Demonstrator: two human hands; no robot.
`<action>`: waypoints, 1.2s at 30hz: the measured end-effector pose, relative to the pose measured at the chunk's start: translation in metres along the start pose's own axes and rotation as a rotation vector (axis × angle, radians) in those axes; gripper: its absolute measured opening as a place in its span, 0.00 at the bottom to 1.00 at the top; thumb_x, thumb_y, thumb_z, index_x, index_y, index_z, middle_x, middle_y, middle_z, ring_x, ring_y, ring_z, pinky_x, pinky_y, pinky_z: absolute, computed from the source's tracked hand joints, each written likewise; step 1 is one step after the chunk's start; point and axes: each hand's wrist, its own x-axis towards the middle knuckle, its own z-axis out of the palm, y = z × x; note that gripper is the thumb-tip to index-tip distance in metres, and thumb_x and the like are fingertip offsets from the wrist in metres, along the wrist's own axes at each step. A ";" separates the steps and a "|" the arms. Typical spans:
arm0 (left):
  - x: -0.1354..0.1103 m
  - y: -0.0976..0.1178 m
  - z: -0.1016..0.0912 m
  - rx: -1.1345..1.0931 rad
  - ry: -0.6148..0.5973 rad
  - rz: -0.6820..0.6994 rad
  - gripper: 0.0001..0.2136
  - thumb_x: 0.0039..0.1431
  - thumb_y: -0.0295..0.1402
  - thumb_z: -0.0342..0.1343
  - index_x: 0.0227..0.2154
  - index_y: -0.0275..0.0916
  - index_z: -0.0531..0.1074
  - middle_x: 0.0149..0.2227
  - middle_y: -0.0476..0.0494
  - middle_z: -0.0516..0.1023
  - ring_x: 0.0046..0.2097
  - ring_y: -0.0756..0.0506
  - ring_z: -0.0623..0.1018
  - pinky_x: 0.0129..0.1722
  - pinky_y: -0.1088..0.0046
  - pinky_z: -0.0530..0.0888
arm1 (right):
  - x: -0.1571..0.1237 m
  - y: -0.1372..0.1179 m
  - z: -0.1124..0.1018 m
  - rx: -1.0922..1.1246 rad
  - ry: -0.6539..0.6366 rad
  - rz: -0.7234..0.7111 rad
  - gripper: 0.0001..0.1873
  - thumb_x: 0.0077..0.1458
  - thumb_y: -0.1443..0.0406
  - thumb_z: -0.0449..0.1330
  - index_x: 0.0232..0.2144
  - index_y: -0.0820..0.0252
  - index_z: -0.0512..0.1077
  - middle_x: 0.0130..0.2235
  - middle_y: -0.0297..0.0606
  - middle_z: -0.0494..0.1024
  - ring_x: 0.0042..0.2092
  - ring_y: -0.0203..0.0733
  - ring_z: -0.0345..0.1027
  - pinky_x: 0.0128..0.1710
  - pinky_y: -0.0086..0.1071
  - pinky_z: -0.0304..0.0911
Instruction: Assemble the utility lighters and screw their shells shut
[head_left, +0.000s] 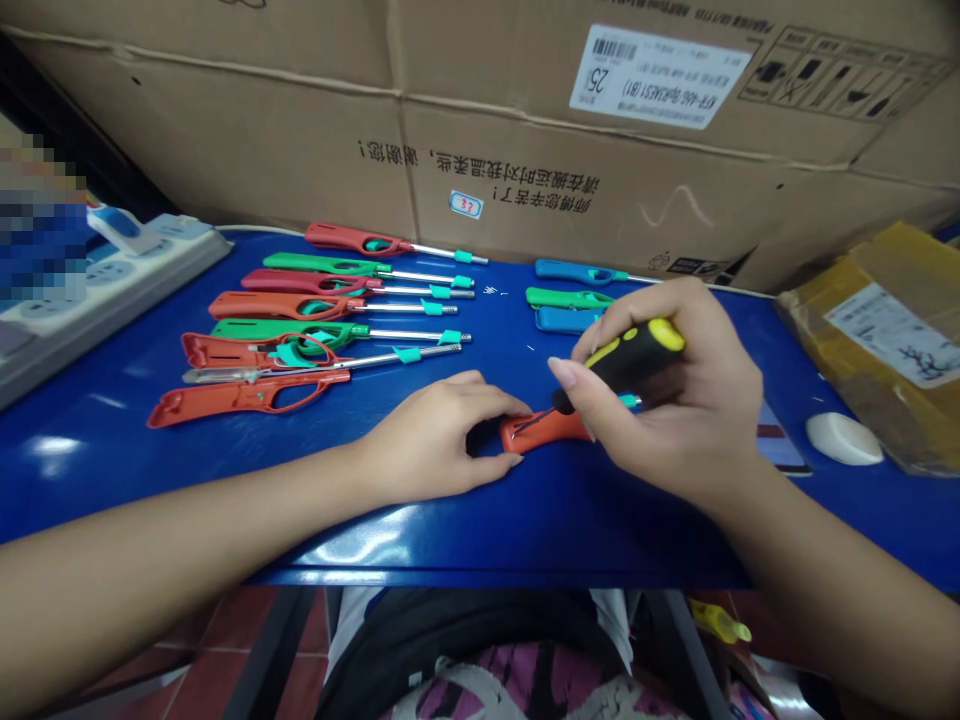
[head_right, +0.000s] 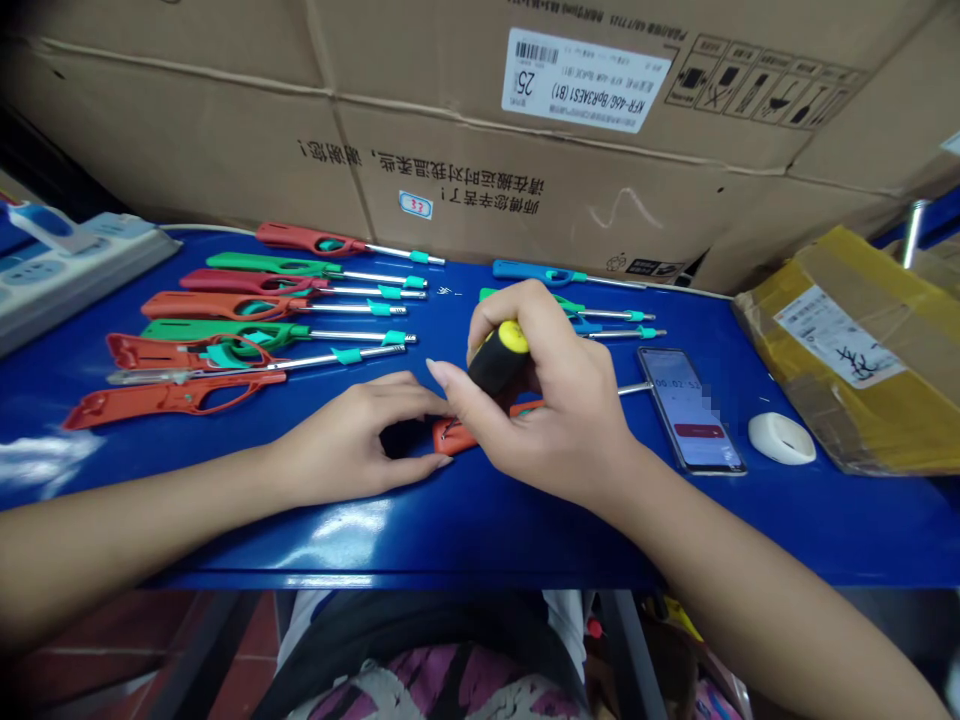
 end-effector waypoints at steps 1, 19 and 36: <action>0.000 0.000 0.000 -0.002 0.000 -0.001 0.18 0.57 0.30 0.63 0.52 0.39 0.76 0.47 0.45 0.82 0.47 0.42 0.77 0.48 0.63 0.75 | 0.000 0.001 0.000 -0.006 -0.001 -0.008 0.13 0.54 0.65 0.69 0.38 0.51 0.69 0.33 0.33 0.74 0.30 0.40 0.72 0.26 0.35 0.71; -0.001 0.000 0.000 0.006 0.010 0.023 0.15 0.58 0.30 0.64 0.48 0.38 0.77 0.44 0.46 0.82 0.45 0.43 0.77 0.46 0.64 0.74 | -0.001 0.000 -0.003 0.182 -0.136 -0.020 0.18 0.61 0.66 0.61 0.53 0.50 0.68 0.48 0.38 0.77 0.46 0.45 0.77 0.49 0.43 0.75; 0.000 -0.001 0.001 0.007 0.009 0.033 0.17 0.58 0.31 0.65 0.50 0.38 0.75 0.46 0.45 0.82 0.46 0.43 0.77 0.48 0.65 0.74 | 0.001 0.003 -0.013 -0.025 -0.086 -0.188 0.15 0.63 0.67 0.58 0.52 0.51 0.73 0.45 0.36 0.83 0.38 0.42 0.80 0.35 0.35 0.75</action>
